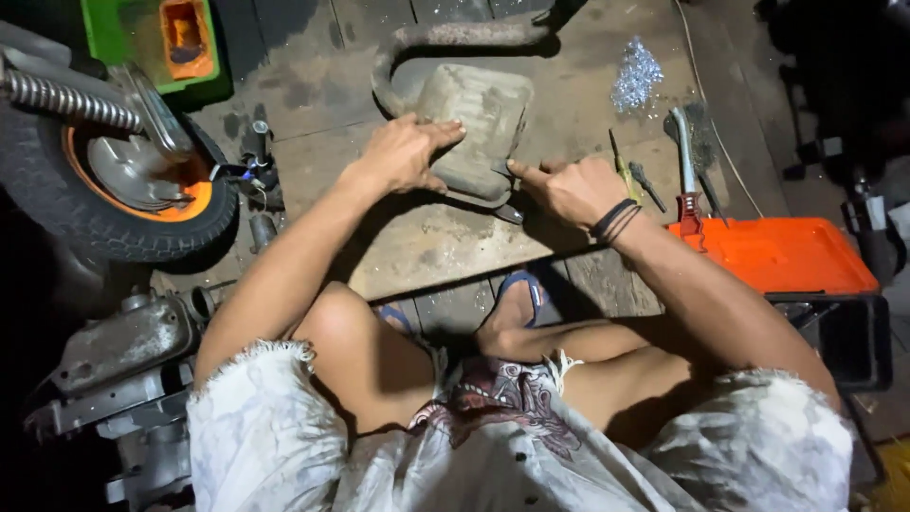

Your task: Cleaning and scraping a motorcycle muffler using hand tools to remove debris and rust.

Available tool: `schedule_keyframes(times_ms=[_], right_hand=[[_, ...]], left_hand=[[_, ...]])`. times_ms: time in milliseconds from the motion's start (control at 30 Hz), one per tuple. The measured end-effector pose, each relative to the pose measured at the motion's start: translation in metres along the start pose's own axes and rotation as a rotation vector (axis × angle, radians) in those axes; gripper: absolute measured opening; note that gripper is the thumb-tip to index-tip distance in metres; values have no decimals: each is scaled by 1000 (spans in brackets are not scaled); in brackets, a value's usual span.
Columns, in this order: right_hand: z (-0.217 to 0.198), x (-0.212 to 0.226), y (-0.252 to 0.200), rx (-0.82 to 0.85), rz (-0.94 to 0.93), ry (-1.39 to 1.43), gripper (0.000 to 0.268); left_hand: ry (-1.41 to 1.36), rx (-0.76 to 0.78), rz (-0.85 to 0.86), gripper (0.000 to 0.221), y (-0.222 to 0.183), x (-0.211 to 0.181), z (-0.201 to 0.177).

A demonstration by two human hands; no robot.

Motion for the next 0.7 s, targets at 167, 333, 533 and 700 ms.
schedule_keyframes(times_ms=[167,333,533,700], right_hand=[[-24,11,3,59,37,35,50],[-31,15,-6,152,76,32,50],[-11,17,-23,109,131,23,50],[5,10,-25,-56,182,-2,45]], left_hand=[[17,14,17,98,-2,-8,-5],[-2,25,-19,97,-5,-10,-14],[-12,12,28,96,-8,-17,-19],[-31,-8,32,99,-3,-11,-9]])
Point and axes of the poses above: each hand's wrist, its own y-axis towards the middle knuckle, its own z-axis out of the palm, x = y × z, the point moved 6 cm from there along y, towards the middle knuckle, and after that the axes turned 13 degrees about z, right-handed, at the moved point
